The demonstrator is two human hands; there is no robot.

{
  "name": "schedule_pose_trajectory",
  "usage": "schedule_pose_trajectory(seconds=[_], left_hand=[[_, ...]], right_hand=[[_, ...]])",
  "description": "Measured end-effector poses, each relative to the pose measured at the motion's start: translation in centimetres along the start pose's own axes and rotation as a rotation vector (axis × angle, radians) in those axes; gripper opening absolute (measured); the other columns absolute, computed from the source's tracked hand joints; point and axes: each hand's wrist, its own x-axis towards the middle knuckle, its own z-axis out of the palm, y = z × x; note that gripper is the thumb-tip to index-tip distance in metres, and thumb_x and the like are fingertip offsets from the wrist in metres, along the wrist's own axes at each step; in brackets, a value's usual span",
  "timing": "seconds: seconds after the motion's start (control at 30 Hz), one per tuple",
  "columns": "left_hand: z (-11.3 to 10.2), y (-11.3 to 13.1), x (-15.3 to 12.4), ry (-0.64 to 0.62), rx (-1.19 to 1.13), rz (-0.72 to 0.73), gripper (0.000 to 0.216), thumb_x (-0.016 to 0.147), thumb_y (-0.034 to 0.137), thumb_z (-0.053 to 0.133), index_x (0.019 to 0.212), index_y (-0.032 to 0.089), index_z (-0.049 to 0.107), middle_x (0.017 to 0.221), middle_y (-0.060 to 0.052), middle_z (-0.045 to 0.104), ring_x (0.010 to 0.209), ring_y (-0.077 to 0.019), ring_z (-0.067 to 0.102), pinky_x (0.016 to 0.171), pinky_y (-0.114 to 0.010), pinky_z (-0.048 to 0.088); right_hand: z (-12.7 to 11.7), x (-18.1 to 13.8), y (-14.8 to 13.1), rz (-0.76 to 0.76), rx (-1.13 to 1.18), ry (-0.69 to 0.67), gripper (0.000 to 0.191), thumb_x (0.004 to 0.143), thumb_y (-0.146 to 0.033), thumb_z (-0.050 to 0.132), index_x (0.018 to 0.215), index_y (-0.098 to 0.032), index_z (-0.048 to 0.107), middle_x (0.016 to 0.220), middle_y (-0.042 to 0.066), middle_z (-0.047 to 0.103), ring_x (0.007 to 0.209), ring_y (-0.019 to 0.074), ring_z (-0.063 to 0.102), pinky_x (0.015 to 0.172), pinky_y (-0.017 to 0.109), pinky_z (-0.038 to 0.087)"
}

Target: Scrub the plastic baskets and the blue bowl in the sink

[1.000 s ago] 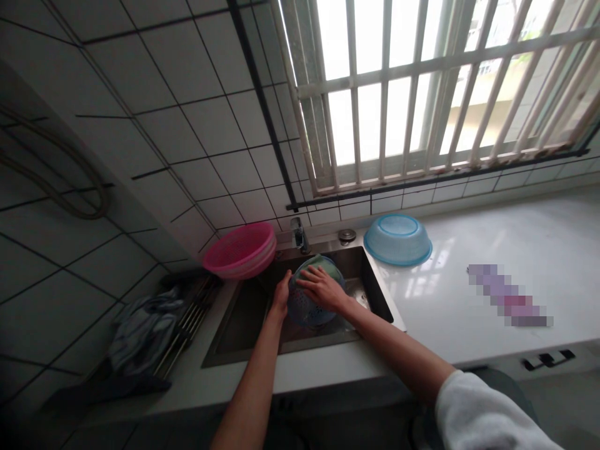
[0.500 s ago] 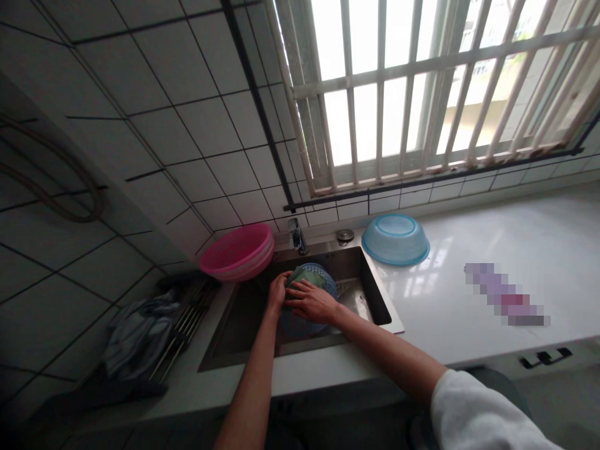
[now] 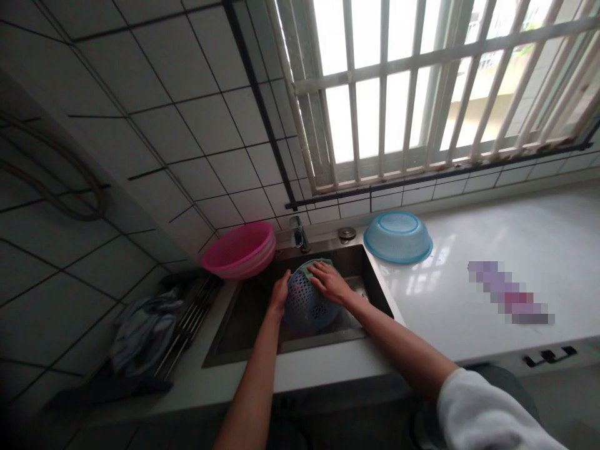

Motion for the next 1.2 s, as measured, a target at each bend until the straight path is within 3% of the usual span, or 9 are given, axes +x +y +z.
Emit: schedule_pose_trajectory(seconds=[0.13,0.23,0.33,0.47,0.53,0.7,0.83,1.1,1.2], left_hand=[[-0.2,-0.2,0.3,0.048,-0.015,0.039,0.074,0.063,0.083,0.071,0.084,0.013,0.077,0.083,-0.01,0.076,0.08,-0.0232,0.067,0.076,-0.033,0.049],[0.0,-0.2,0.4,0.141,0.011,0.065,0.071,0.061,0.082,0.074,0.079,0.013,0.076,0.081,-0.01,0.075,0.084,-0.0241,0.066,0.076,-0.033,0.048],[0.4,-0.1,0.1,0.132,-0.014,0.092,0.069,0.062,0.081,0.075,0.076,0.013,0.075,0.072,-0.006,0.071,0.076,-0.0217,0.063,0.071,-0.032,0.046],[0.5,-0.2,-0.3,0.06,-0.004,0.052,0.066,0.067,0.079,0.075,0.08,0.014,0.075,0.065,-0.003,0.067,0.068,-0.0198,0.062,0.065,-0.031,0.046],[0.6,-0.4,-0.3,0.025,-0.024,0.056,0.067,0.067,0.079,0.076,0.085,0.014,0.077,0.07,-0.004,0.07,0.07,-0.0198,0.064,0.067,-0.031,0.048],[0.5,-0.6,0.1,0.02,-0.071,0.092,0.076,0.058,0.085,0.076,0.084,0.013,0.078,0.084,-0.008,0.076,0.088,-0.0246,0.067,0.08,-0.033,0.05],[0.5,-0.7,0.2,0.077,-0.044,0.086,0.074,0.059,0.084,0.076,0.082,0.014,0.078,0.087,-0.01,0.076,0.094,-0.0271,0.067,0.084,-0.034,0.049],[1.1,-1.0,0.3,-0.042,0.008,0.189,0.04,0.079,0.055,0.076,0.088,0.015,0.078,0.095,-0.009,0.077,0.097,-0.0251,0.068,0.094,-0.037,0.051],[0.9,-0.6,0.2,0.109,0.208,0.338,0.023,0.087,0.033,0.066,0.099,0.016,0.076,0.105,-0.012,0.074,0.104,-0.026,0.067,0.1,-0.039,0.049]], right_hand=[[0.9,-0.2,-3.9,-0.238,-0.107,-0.096,0.047,0.105,-0.035,0.056,0.152,-0.031,0.056,0.163,0.007,0.047,0.156,0.0321,0.034,0.128,0.062,0.026],[1.0,-0.1,-4.7,-0.308,-0.113,-0.13,0.046,0.103,-0.031,0.06,0.149,-0.033,0.059,0.16,0.004,0.051,0.156,0.0308,0.035,0.128,0.061,0.026],[0.4,0.2,-2.5,-0.198,-0.045,-0.069,0.046,0.104,-0.035,0.059,0.15,-0.032,0.059,0.161,0.006,0.049,0.155,0.0292,0.037,0.128,0.057,0.03],[-0.6,0.3,1.1,0.112,0.073,0.049,0.049,0.107,-0.044,0.051,0.153,-0.028,0.056,0.158,0.012,0.052,0.146,0.0295,0.051,0.12,0.054,0.044],[-0.7,0.1,1.3,0.129,0.065,0.045,0.049,0.108,-0.043,0.049,0.154,-0.028,0.055,0.158,0.012,0.052,0.146,0.0298,0.051,0.12,0.054,0.043],[0.5,-0.2,-3.0,-0.19,-0.091,-0.095,0.044,0.106,-0.036,0.056,0.15,-0.036,0.058,0.161,0.005,0.05,0.155,0.0332,0.036,0.126,0.066,0.027],[0.6,-0.2,-4.2,-0.305,-0.095,-0.161,0.043,0.104,-0.035,0.059,0.147,-0.039,0.06,0.16,0.002,0.051,0.155,0.0317,0.036,0.127,0.063,0.028],[-0.4,-0.2,1.0,0.034,-0.038,-0.007,0.05,0.108,-0.04,0.049,0.157,-0.027,0.051,0.164,0.011,0.045,0.154,0.0297,0.039,0.126,0.056,0.035],[0.3,-0.2,0.6,0.028,-0.054,-0.024,0.051,0.107,-0.038,0.051,0.156,-0.027,0.051,0.164,0.012,0.045,0.153,0.0299,0.04,0.125,0.055,0.036]])
